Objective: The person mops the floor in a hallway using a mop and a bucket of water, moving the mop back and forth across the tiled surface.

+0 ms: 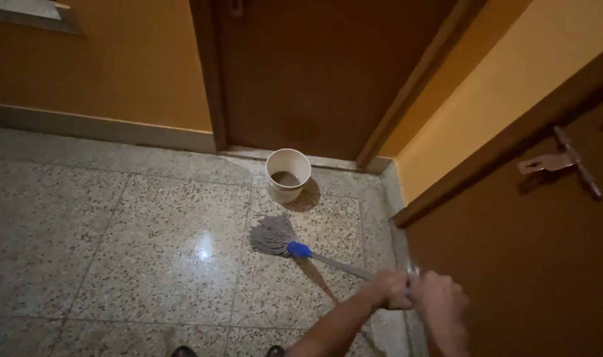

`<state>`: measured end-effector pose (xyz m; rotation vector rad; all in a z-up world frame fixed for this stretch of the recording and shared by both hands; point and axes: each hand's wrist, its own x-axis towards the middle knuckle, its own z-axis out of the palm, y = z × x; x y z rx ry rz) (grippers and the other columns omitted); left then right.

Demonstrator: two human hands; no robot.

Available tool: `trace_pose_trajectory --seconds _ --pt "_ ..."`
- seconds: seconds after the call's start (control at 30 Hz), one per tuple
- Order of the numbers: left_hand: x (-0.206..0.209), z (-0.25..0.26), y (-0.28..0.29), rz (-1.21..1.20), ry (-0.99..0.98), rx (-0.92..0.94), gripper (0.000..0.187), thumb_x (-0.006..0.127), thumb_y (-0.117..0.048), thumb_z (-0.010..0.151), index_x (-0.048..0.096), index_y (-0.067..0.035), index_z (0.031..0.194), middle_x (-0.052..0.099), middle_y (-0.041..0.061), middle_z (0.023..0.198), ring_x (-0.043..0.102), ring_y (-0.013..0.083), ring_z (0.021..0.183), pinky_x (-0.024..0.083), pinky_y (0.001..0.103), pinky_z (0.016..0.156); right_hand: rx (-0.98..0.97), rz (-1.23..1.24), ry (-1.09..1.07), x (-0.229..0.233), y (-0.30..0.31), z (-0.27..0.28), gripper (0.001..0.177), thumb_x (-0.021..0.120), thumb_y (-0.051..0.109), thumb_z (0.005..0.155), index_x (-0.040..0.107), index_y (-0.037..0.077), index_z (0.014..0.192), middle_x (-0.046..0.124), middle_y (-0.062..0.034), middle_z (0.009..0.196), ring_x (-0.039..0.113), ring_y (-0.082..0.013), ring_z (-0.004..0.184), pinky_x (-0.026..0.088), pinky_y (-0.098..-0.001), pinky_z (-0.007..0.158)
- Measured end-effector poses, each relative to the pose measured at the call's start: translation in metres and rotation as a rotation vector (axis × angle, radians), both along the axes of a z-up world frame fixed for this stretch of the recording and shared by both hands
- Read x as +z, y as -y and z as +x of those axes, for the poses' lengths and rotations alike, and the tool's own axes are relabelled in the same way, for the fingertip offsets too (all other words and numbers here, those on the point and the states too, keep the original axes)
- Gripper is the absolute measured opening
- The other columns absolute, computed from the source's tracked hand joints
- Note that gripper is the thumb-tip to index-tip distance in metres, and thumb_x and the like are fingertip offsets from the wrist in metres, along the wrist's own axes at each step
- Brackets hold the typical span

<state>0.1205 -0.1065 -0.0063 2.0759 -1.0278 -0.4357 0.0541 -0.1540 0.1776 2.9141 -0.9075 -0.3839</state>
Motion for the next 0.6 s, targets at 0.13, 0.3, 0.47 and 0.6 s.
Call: trace_pose_trajectory --seconds 0.13,0.3,0.47,0.6 --pt "-0.003 -0.017 0.012 0.091 0.099 -0.144 0.048 0.065 -0.051 0.084 0.076 -0.007 0.099 0.075 0.023 0.103 0.072 0.0410 0.099 0.057 0.050 0.089 -0.108 -0.007 0.069 -0.033 0.034 -0.019 0.052 0.053 0.054 0.098 0.081 0.010 0.103 0.076 -0.0260 0.108 0.072 -0.0463 0.106 0.058 -0.0540 0.093" --pt "-0.025 -0.047 -0.015 0.195 -0.043 -0.164 0.050 0.069 -0.045 0.075 0.078 0.001 0.093 0.075 0.027 0.100 0.074 0.0412 0.096 0.060 0.048 0.086 -0.134 -0.006 0.039 -0.115 0.057 -0.045 0.061 0.055 0.059 0.098 0.082 0.005 0.091 0.080 -0.0237 0.090 0.079 -0.0388 0.087 0.062 -0.0488 0.086" --pt "-0.049 -0.044 -0.102 0.210 -0.049 -0.121 0.047 0.066 -0.043 0.076 0.077 -0.003 0.099 0.076 0.024 0.101 0.074 0.0408 0.096 0.060 0.050 0.083 -0.030 0.057 0.297 -0.172 -0.013 -0.051 0.046 0.061 0.051 0.088 0.082 0.010 0.085 0.075 -0.0227 0.083 0.075 -0.0437 0.083 0.060 -0.0515 0.084" --pt "-0.033 -0.004 -0.189 0.388 -0.112 -0.063 0.063 0.070 -0.058 0.081 0.076 -0.001 0.105 0.073 0.027 0.108 0.070 0.0423 0.102 0.056 0.051 0.089 0.022 0.134 0.332 -0.180 -0.107 -0.015 0.044 0.060 0.051 0.086 0.082 0.014 0.083 0.074 -0.0215 0.079 0.074 -0.0437 0.081 0.060 -0.0528 0.078"
